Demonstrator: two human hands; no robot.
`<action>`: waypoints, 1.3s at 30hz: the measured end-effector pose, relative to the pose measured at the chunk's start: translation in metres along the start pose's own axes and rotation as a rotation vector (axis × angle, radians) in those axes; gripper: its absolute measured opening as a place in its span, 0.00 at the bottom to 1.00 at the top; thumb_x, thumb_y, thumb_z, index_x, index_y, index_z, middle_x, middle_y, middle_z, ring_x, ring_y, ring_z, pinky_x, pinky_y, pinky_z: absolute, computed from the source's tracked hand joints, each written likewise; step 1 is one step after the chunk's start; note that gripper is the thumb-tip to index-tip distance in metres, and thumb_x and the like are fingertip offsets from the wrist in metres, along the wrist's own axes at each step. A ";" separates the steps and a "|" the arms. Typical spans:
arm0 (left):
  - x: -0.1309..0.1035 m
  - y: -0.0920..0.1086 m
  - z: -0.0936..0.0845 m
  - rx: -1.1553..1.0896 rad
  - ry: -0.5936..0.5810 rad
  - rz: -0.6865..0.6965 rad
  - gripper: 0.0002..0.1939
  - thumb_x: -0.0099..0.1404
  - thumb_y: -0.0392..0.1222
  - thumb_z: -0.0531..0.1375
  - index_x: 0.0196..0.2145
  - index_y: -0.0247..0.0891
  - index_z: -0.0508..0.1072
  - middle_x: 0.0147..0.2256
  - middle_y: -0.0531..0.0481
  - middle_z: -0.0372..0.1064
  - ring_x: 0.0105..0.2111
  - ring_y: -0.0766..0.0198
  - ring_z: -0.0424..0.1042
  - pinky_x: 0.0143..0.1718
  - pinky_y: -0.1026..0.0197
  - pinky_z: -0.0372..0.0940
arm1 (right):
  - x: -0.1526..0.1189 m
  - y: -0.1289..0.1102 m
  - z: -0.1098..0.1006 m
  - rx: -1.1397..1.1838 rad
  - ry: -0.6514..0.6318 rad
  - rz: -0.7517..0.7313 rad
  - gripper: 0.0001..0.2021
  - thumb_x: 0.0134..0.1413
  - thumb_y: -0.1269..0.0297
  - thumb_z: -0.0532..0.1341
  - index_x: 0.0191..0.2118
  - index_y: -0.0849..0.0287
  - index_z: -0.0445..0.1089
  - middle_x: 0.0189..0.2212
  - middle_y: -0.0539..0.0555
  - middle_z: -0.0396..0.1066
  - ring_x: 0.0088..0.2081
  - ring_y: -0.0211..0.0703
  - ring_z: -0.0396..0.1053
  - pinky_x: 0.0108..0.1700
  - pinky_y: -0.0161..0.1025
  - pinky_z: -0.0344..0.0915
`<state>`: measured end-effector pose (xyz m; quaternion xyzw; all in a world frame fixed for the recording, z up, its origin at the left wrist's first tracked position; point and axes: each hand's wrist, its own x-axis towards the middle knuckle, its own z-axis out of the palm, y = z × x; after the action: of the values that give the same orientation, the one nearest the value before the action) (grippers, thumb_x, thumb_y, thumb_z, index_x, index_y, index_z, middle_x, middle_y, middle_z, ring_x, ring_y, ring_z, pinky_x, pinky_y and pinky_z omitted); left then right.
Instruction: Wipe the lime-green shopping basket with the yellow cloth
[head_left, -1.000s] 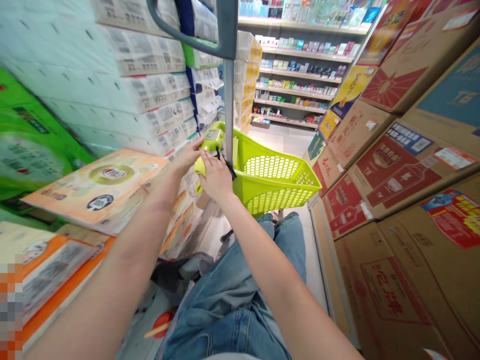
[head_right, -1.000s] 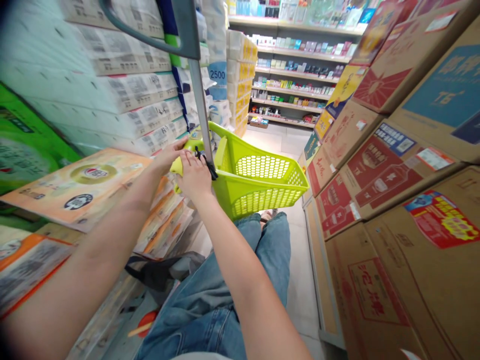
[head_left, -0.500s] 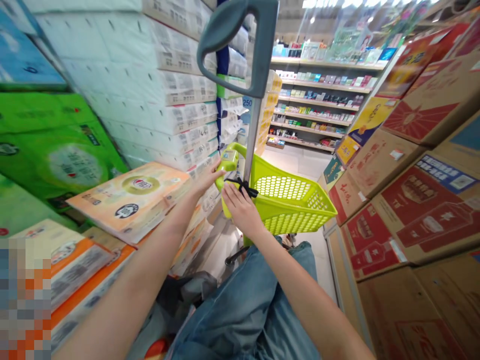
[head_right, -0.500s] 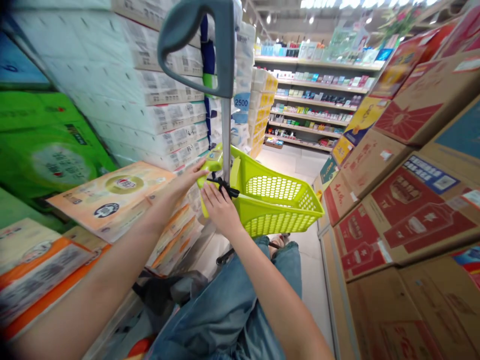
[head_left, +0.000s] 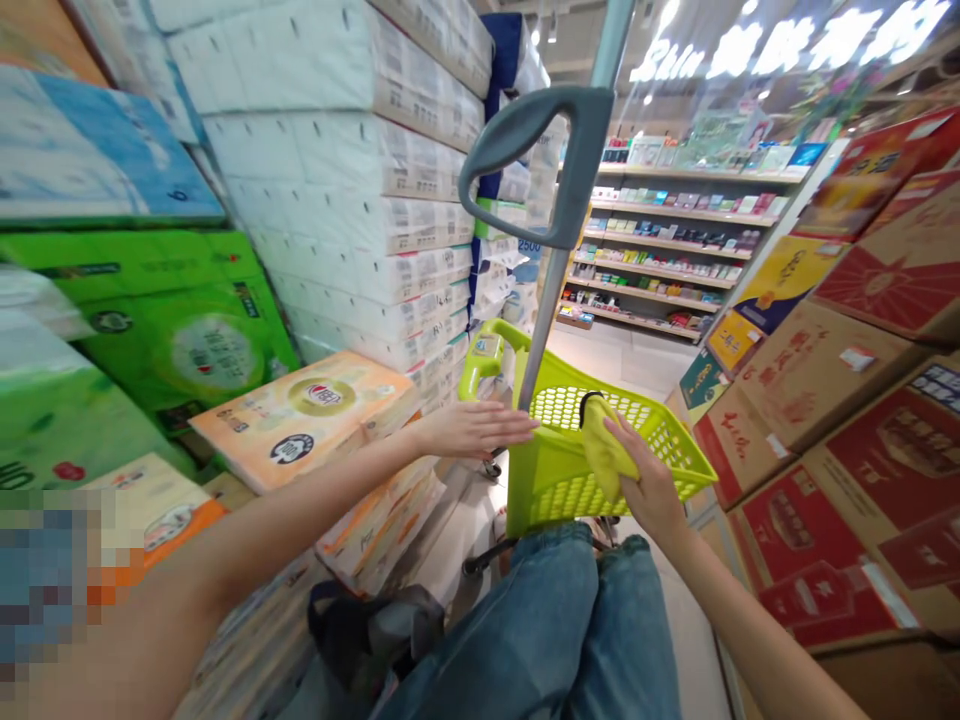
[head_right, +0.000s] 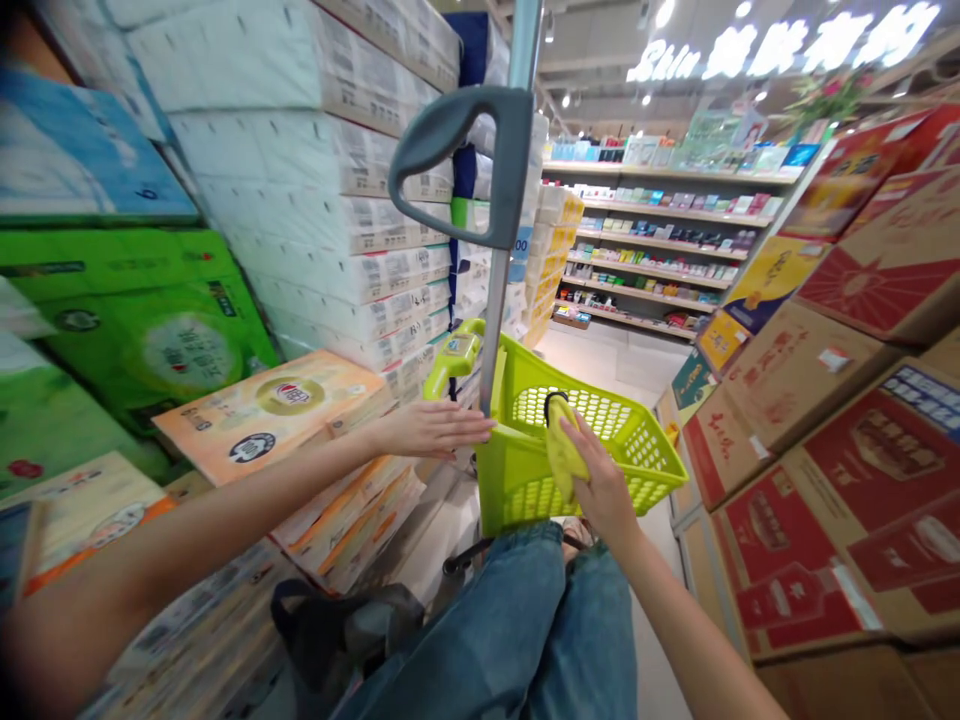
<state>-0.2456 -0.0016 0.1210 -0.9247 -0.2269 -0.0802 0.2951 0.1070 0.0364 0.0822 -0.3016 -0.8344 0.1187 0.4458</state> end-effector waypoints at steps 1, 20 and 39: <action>0.007 -0.002 -0.002 0.037 -0.021 0.030 0.30 0.75 0.34 0.46 0.71 0.50 0.48 0.71 0.64 0.42 0.70 0.75 0.43 0.71 0.66 0.44 | 0.003 0.002 -0.003 0.072 0.061 0.117 0.28 0.57 0.70 0.56 0.64 0.50 0.64 0.67 0.55 0.61 0.68 0.53 0.58 0.69 0.57 0.56; 0.027 -0.006 0.004 0.205 -0.067 0.018 0.28 0.74 0.30 0.42 0.69 0.40 0.56 0.70 0.56 0.48 0.70 0.73 0.46 0.70 0.66 0.49 | 0.197 -0.131 -0.069 -0.306 0.109 -0.746 0.28 0.64 0.72 0.54 0.67 0.46 0.58 0.71 0.48 0.52 0.70 0.47 0.53 0.73 0.56 0.49; 0.018 -0.022 0.010 -0.163 -0.129 -0.017 0.32 0.72 0.28 0.41 0.69 0.48 0.56 0.68 0.60 0.53 0.68 0.74 0.52 0.70 0.66 0.51 | 0.184 -0.064 -0.025 -0.528 -0.459 -1.077 0.30 0.68 0.72 0.53 0.71 0.46 0.47 0.67 0.47 0.60 0.66 0.39 0.61 0.70 0.47 0.58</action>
<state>-0.2392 0.0269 0.1291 -0.9468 -0.2461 -0.0412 0.2032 0.0249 0.0961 0.2501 0.0930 -0.9444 -0.2696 0.1636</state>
